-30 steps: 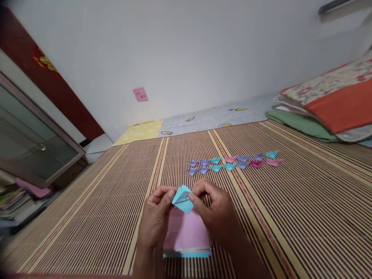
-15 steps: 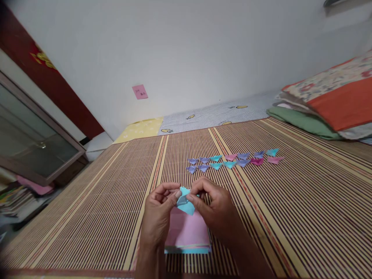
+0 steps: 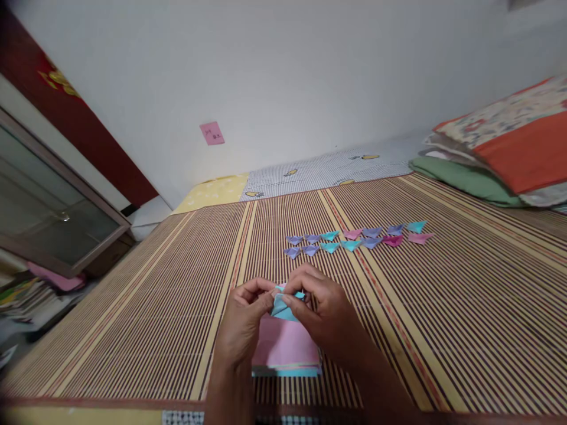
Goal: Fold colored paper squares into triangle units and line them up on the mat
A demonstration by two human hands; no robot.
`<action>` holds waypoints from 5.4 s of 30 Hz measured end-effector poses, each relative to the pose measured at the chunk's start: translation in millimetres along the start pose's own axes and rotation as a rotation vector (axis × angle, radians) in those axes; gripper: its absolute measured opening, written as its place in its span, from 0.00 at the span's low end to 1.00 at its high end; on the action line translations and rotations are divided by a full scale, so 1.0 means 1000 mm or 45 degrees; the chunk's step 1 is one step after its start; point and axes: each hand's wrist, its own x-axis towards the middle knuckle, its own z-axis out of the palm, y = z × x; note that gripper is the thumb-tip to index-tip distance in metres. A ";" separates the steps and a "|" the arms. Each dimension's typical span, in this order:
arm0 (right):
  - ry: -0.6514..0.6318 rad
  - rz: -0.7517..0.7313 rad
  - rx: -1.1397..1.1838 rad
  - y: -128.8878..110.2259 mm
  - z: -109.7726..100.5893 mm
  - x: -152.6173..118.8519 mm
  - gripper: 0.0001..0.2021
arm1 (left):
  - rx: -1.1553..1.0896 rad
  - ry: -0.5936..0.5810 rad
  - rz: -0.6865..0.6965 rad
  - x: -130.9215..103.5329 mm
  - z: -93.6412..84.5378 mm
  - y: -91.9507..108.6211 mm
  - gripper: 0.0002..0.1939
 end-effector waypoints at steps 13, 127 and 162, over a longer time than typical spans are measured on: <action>0.042 0.027 -0.100 -0.004 0.006 -0.001 0.07 | 0.109 -0.068 0.028 -0.002 -0.003 0.003 0.09; 0.206 0.301 0.231 0.010 0.006 -0.004 0.08 | 0.336 -0.051 0.182 -0.010 0.013 0.009 0.13; 0.425 0.332 0.181 0.011 0.018 -0.002 0.11 | 0.221 -0.151 0.080 -0.013 0.021 0.007 0.09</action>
